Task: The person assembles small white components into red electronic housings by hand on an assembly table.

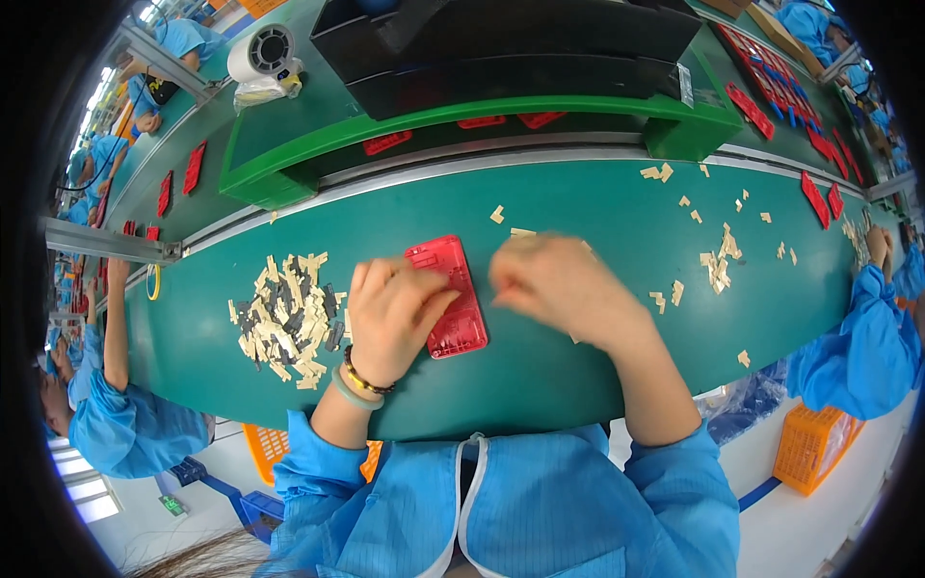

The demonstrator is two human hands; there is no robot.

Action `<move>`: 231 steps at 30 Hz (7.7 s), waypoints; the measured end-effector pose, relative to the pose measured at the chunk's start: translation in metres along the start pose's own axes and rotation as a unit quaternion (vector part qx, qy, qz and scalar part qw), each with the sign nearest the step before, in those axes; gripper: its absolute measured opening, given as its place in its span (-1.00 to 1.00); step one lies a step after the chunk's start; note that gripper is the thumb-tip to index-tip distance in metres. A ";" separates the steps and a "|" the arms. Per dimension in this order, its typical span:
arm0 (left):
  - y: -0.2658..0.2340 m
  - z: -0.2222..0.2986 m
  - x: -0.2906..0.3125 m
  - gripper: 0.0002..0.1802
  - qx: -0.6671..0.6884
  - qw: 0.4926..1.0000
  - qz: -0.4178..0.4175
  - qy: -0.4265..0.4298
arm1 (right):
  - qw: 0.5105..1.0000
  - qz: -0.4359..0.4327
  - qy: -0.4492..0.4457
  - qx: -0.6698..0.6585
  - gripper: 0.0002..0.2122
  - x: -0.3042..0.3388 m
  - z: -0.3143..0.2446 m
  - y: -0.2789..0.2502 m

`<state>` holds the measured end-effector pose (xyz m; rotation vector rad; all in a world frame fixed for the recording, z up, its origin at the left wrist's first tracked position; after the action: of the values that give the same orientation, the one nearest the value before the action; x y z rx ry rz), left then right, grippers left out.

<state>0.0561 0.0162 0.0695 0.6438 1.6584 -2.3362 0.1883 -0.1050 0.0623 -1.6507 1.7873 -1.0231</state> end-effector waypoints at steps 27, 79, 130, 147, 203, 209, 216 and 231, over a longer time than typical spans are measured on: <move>0.036 -0.004 0.029 -0.52 -0.050 0.989 -0.097 -0.099 | 0.944 0.090 0.141 -0.285 -0.89 -0.079 0.024 0.043; 0.015 0.003 0.039 -0.44 0.001 0.987 -0.052 -0.150 | 0.959 0.162 -0.031 0.229 -0.73 -0.002 0.010 0.009; -0.067 -0.122 0.039 -0.81 0.429 0.852 -0.051 -0.295 | 0.984 0.098 -0.130 0.072 -0.70 -0.006 -0.044 0.048; -0.009 -0.077 0.057 -0.79 0.499 0.809 0.045 -0.309 | 0.950 0.113 0.031 0.290 -0.38 -0.173 0.034 0.007; 0.029 -0.034 0.005 -0.92 0.533 0.826 -0.007 -0.181 | 0.941 0.300 -0.131 -0.088 -0.85 -0.010 -0.025 0.015; 0.000 -0.009 -0.007 -0.88 0.309 0.950 0.046 -0.017 | 0.958 0.249 -0.047 -0.132 -0.84 -0.007 -0.015 0.009; 0.000 -0.014 -0.005 -0.77 0.212 0.976 0.036 -0.007 | 0.963 0.189 0.028 -0.189 -0.88 -0.002 0.018 -0.011; 0.003 0.006 -0.002 -0.76 0.037 0.996 0.056 0.060 | 0.981 0.026 -0.082 -0.172 -0.78 -0.005 -0.013 0.006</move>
<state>0.0580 0.0098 0.0694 0.8837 1.5448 -2.3286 0.1750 -0.0976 0.0652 -1.8167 1.9632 -0.5559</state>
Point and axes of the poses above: each hand's wrist, its own x-axis away from the middle knuckle, its own y-axis out of the palm, z = x × y, the point moved 5 cm from there along -x, towards the middle knuckle, and after that the axes turned 13 degrees about -z, right-handed, at the moved point
